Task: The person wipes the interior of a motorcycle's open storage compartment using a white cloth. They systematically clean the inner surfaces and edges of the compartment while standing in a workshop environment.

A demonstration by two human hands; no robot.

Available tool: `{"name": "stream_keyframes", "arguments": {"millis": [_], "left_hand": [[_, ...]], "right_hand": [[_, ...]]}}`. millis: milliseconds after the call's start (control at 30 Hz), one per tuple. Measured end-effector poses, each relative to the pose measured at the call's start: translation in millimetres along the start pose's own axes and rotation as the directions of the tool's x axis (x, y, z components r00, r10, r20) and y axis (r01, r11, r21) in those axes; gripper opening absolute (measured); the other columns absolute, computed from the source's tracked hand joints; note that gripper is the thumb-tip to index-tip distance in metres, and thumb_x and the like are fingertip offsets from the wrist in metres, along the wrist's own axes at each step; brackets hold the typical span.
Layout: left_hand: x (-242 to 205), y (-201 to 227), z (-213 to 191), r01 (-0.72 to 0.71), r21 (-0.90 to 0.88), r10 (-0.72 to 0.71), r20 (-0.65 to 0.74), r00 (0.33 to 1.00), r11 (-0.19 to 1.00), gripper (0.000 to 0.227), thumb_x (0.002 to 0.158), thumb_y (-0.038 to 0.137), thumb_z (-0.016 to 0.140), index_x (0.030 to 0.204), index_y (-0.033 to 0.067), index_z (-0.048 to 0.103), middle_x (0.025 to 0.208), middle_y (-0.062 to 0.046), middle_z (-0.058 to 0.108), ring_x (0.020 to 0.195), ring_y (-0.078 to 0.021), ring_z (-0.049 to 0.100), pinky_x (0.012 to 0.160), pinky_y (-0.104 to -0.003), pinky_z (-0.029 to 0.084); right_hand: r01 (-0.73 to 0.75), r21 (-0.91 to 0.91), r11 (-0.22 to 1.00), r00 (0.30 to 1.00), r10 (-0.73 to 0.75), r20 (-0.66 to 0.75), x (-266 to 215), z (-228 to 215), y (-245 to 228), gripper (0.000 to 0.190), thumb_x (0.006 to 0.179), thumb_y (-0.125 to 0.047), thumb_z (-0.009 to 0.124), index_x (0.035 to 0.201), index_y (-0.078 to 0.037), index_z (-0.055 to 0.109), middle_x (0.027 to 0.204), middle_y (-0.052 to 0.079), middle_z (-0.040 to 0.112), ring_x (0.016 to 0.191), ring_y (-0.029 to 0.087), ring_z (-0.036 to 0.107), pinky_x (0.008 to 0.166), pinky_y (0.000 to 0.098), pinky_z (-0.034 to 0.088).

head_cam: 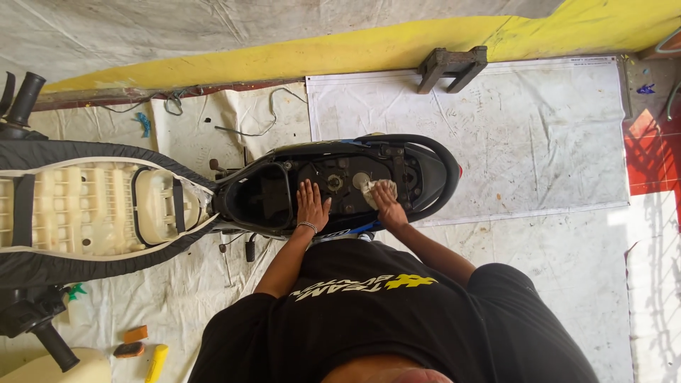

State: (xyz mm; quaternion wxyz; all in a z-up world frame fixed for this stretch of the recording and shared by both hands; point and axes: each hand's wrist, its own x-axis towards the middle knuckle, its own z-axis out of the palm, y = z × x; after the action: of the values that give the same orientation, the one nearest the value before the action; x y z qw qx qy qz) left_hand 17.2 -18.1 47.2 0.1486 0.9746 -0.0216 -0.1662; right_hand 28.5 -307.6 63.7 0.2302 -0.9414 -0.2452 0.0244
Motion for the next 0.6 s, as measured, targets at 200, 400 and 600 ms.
{"name": "stream_keyframes", "arguments": {"millis": [200,400,600], "left_hand": [[4,-3,0,0.006,-0.030,-0.004,0.054,0.999,1.000,0.080,0.108,0.054,0.023,0.161,-0.0047,0.010,0.170,-0.025,-0.005,0.157,-0.0407,-0.009,0.126,-0.052,-0.001],[9,-21,28,-0.042,-0.098,0.036,-0.064,0.997,0.994,0.073,0.106,0.040,0.032,0.161,-0.0058,0.015,0.172,-0.025,0.000,0.159,-0.0403,-0.006,0.127,-0.052,0.000],[21,-42,42,-0.052,-0.338,0.012,-0.119,0.993,0.940,0.058,0.107,0.022,0.034,0.162,0.0046,0.027,0.173,-0.017,0.010,0.161,-0.0354,0.002,0.130,-0.050,0.003]], "right_hand": [[0.162,0.087,0.983,0.975,-0.173,0.137,4,-6,-32,0.073,0.071,0.013,0.058,0.143,0.002,0.051,0.156,0.026,0.042,0.148,0.044,0.036,0.118,0.0477,0.038],[-0.173,0.393,0.903,0.942,0.035,0.333,60,14,-58,0.068,0.080,0.001,0.070,0.144,-0.015,0.055,0.150,0.013,0.054,0.138,0.030,0.051,0.113,0.0411,0.048],[0.182,0.405,0.896,0.964,-0.243,0.105,119,23,-97,0.073,0.080,0.011,0.064,0.148,-0.014,0.054,0.155,0.013,0.052,0.148,0.032,0.042,0.115,0.0429,0.046]]}}
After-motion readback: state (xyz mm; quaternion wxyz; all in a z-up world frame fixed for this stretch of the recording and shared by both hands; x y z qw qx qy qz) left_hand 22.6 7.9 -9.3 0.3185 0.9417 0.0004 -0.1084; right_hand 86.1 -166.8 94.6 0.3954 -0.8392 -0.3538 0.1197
